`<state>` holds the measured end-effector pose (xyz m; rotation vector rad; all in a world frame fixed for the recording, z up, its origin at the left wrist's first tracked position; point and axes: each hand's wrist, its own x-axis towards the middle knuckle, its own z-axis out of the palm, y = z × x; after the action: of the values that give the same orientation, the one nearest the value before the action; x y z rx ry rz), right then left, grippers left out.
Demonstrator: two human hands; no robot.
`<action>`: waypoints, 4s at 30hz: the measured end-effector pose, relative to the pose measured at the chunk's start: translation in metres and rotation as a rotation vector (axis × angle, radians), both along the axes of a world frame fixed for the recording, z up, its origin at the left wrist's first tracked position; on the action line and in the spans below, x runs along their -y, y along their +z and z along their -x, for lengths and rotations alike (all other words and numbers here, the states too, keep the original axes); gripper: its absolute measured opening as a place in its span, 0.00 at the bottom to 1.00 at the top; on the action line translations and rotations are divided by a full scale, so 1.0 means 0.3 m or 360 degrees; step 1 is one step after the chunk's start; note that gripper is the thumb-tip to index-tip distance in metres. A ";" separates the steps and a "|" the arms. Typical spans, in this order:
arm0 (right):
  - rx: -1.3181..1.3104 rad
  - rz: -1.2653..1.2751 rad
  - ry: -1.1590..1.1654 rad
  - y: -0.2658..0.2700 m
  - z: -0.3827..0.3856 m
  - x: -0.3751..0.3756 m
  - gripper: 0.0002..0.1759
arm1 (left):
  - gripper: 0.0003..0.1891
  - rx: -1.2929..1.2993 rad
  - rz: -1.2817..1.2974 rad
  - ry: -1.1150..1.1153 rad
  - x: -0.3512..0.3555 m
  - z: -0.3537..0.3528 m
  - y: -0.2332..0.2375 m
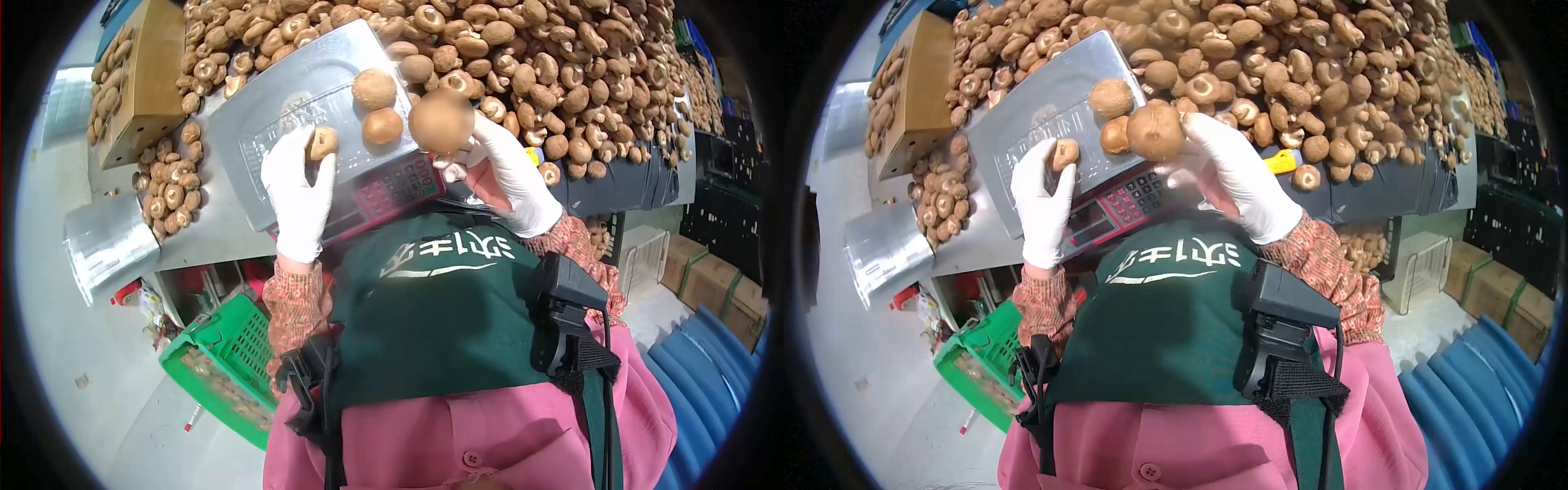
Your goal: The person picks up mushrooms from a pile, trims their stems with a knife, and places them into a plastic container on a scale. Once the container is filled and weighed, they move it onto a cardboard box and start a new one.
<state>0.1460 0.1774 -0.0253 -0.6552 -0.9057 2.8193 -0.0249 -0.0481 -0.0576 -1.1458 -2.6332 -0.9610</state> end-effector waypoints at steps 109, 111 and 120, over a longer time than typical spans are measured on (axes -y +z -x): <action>0.2111 -0.2893 0.0382 -0.157 -0.955 -0.365 0.24 | 0.21 0.0876 0.0167 -0.0927 -0.383 -0.323 0.096; 0.1571 -0.2676 -0.0210 -0.200 -0.853 -0.349 0.22 | 0.21 0.0896 0.0163 -0.0983 -0.391 -0.329 0.090; 0.1152 -0.1528 -0.0504 -0.343 -0.616 -0.252 0.28 | 0.21 0.0810 0.0207 -0.0993 -0.392 -0.329 0.116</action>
<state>0.3308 0.2529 -0.1284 -1.4428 -1.8285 1.5253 0.0737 0.0694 -0.0229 -2.0738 -2.7748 -1.3423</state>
